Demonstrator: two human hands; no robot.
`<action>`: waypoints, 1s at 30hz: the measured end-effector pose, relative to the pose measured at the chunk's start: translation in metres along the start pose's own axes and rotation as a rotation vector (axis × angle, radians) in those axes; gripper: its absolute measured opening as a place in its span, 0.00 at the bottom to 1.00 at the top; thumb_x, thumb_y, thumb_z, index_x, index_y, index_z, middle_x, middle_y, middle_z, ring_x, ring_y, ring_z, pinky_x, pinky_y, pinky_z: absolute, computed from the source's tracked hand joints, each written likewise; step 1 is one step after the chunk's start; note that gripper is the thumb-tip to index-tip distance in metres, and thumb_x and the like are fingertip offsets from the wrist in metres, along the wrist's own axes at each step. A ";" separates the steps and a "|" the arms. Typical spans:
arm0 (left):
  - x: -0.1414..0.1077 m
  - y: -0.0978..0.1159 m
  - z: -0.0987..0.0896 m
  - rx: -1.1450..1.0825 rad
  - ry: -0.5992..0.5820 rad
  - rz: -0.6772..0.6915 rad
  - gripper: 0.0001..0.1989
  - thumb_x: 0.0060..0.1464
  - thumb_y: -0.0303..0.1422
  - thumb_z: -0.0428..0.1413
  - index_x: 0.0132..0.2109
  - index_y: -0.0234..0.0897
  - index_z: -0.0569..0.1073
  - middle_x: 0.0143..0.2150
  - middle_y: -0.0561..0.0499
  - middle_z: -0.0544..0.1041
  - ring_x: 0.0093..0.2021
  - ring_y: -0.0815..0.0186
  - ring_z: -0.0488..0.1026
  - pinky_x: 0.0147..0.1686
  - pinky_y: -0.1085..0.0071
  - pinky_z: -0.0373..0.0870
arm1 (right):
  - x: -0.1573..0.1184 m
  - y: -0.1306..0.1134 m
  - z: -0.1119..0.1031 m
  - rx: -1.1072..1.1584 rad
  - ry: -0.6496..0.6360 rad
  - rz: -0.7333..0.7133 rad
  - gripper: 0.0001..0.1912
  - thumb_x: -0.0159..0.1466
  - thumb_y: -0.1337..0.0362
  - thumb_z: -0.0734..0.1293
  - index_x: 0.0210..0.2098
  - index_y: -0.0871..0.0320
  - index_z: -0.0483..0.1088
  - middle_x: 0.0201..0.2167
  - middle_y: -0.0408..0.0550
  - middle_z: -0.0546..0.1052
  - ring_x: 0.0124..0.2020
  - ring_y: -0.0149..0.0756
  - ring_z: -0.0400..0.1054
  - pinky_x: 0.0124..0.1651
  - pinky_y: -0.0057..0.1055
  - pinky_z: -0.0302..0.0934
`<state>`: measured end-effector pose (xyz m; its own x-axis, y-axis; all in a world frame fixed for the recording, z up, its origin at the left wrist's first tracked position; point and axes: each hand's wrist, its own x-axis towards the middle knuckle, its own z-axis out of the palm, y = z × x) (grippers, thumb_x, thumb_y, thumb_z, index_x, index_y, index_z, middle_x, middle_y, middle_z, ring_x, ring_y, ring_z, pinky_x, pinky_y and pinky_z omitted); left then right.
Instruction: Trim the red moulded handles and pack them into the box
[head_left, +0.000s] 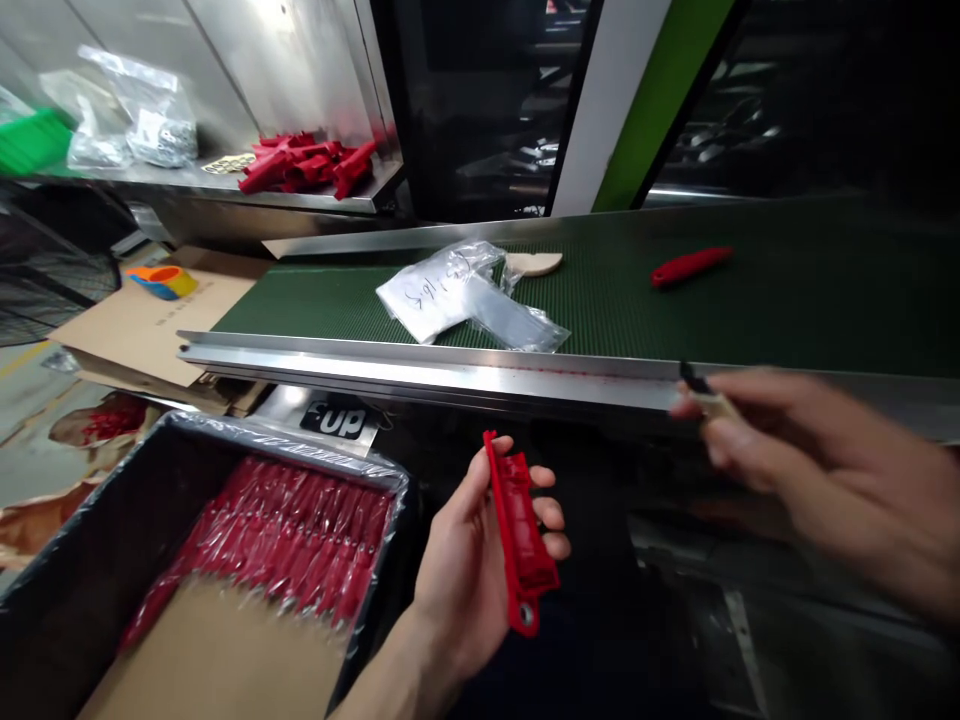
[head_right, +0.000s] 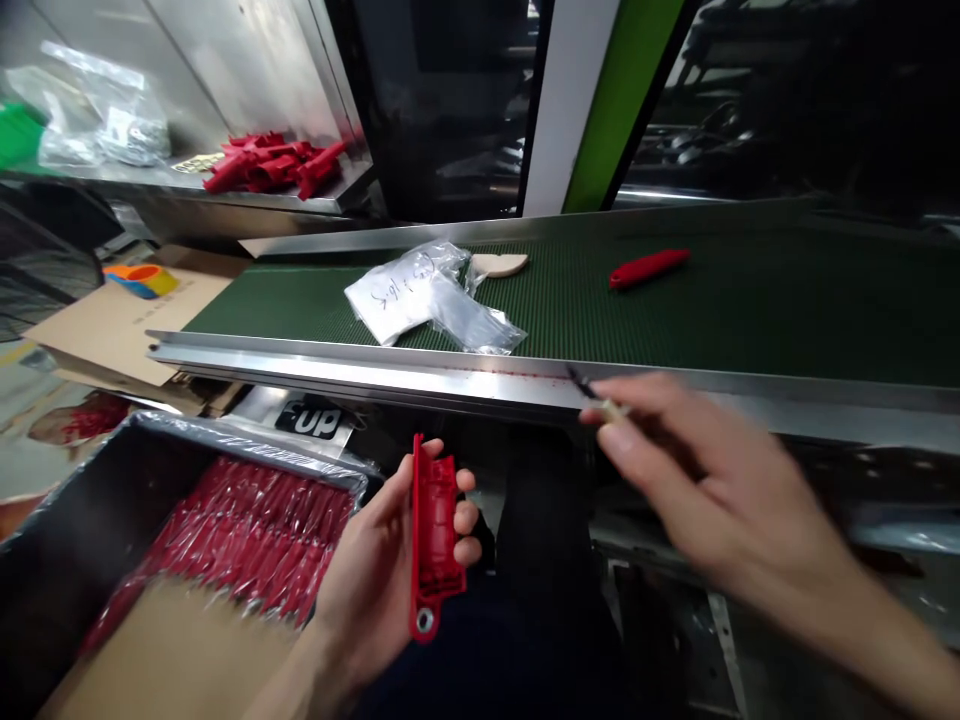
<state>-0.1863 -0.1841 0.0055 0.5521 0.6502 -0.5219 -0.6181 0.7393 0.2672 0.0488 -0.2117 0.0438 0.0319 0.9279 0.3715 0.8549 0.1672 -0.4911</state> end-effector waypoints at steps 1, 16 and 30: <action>-0.001 -0.002 0.001 0.058 -0.008 0.011 0.12 0.66 0.42 0.47 0.50 0.42 0.65 0.41 0.47 0.73 0.29 0.67 0.71 0.26 0.74 0.65 | -0.007 -0.007 0.006 0.074 -0.068 0.003 0.14 0.70 0.58 0.61 0.53 0.45 0.70 0.38 0.43 0.78 0.31 0.30 0.73 0.35 0.27 0.69; -0.027 -0.016 0.004 0.289 -0.085 0.150 0.09 0.66 0.37 0.45 0.44 0.39 0.67 0.37 0.49 0.74 0.23 0.73 0.66 0.20 0.81 0.61 | -0.030 -0.040 0.036 0.075 -0.105 -0.330 0.26 0.65 0.76 0.62 0.61 0.54 0.66 0.52 0.52 0.72 0.51 0.39 0.67 0.48 0.37 0.64; -0.029 -0.021 -0.001 0.263 -0.143 0.176 0.09 0.65 0.39 0.47 0.43 0.39 0.68 0.35 0.50 0.75 0.21 0.74 0.66 0.19 0.81 0.61 | -0.026 -0.047 0.031 0.007 -0.064 -0.401 0.21 0.64 0.74 0.62 0.55 0.57 0.70 0.48 0.51 0.76 0.47 0.42 0.69 0.43 0.40 0.63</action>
<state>-0.1902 -0.2182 0.0142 0.5344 0.7760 -0.3351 -0.5560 0.6213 0.5522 -0.0082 -0.2335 0.0331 -0.3359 0.8074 0.4850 0.7892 0.5223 -0.3230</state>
